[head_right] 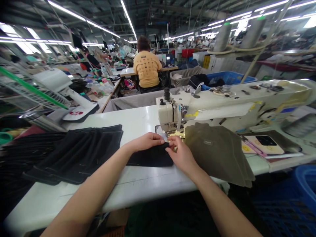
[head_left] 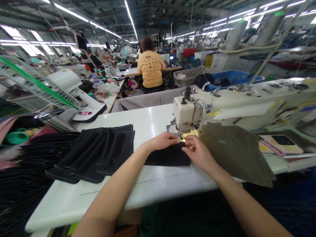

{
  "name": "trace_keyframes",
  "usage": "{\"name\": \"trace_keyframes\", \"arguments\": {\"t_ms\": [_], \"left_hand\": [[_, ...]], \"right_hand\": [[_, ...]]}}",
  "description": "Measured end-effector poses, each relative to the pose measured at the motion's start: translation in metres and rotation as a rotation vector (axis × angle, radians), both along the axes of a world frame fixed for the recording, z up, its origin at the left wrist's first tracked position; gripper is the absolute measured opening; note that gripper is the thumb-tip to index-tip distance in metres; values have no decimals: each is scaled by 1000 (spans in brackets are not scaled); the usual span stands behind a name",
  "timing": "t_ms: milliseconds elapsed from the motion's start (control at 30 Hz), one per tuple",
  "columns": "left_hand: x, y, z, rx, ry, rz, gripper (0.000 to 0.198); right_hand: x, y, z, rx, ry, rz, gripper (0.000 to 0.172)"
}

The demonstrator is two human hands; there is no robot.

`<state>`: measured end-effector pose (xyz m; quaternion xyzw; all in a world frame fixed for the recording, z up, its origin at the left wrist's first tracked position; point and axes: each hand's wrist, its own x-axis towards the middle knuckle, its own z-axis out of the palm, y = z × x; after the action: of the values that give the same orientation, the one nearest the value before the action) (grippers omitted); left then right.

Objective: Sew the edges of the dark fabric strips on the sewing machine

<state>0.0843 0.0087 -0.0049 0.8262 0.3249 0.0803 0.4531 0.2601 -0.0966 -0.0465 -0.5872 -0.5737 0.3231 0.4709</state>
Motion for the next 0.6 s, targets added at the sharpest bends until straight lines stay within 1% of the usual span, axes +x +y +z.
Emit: {"name": "trace_keyframes", "arguments": {"t_ms": [100,200,300,367,433,467,533,600], "left_hand": [[1,-2,-2,-28,-73,33,31],[2,-4,-5,-11,-102,84,28],[3,-4,-7,31,-101,108,30],[4,-5,-7,50,-118,109,30],[5,-6,-7,72,-138,116,28],[5,-6,-6,95,-143,128,27],[5,-8,-6,164,-138,158,25],[6,-9,-7,230,-124,171,24]], "right_hand": [[0,-2,-1,-49,29,-10,36],[2,-4,-2,-135,48,-7,40],[5,-4,1,-197,-30,-37,40],[6,-2,3,-229,-105,-35,35],[8,0,5,-245,-156,11,28],[8,1,6,-243,-173,37,27],[10,2,8,-225,-198,65,30],[12,2,9,-204,-218,57,32]]}}
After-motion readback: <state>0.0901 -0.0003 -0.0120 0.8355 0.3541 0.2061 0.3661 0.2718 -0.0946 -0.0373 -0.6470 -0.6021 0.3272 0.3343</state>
